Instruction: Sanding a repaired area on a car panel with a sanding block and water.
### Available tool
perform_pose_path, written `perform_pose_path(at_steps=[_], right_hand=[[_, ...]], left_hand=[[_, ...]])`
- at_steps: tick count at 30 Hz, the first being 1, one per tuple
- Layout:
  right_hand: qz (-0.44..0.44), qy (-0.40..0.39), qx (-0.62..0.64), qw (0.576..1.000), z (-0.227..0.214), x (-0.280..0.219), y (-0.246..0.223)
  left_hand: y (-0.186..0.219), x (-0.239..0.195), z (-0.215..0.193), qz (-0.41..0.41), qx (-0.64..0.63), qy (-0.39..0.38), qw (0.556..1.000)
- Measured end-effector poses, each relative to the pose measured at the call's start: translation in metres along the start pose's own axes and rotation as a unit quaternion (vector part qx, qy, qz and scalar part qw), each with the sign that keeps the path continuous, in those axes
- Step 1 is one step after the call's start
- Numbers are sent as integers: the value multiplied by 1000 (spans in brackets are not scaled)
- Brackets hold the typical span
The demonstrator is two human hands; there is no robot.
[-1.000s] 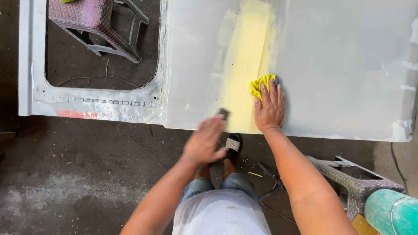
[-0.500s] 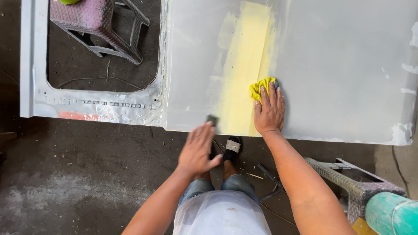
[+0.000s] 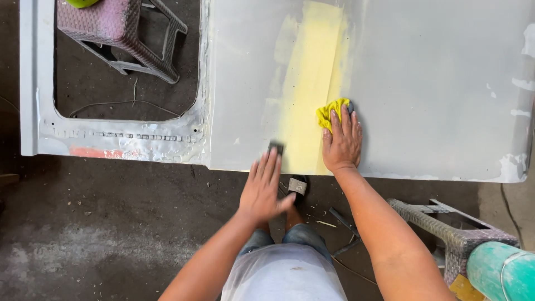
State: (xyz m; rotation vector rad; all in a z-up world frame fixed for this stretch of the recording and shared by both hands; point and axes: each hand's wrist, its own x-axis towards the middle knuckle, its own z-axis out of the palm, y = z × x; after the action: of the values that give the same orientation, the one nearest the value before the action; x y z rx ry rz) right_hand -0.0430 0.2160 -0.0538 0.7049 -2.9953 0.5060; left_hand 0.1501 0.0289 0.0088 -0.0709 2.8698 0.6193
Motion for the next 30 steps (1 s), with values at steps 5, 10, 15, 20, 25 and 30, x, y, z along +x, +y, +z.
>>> perform_pose_path(at_steps=[5, 10, 15, 20, 25, 30], right_hand=[[4, -4, -2, 1000, 1, 0, -4], [-4, -3, 12, 1000, -5, -2, -2], [1, 7, 7, 1000, -2, 0, -2], [1, 2, 3, 1000, -1, 0, -3], [1, -8, 8, 1000, -5, -4, -1], [-1, -3, 14, 1000, -5, 1, -3]], left_hand=[[-10, 28, -3, -12, 22, -46, 999], [-13, 92, -28, -55, 35, -6, 998], [2, 3, -2, -7, 0, -11, 1000], [-6, 32, 1, -24, 29, -57, 998], [-10, 107, -26, -67, 36, 26, 997], [14, 10, -5, -28, 5, -36, 999]])
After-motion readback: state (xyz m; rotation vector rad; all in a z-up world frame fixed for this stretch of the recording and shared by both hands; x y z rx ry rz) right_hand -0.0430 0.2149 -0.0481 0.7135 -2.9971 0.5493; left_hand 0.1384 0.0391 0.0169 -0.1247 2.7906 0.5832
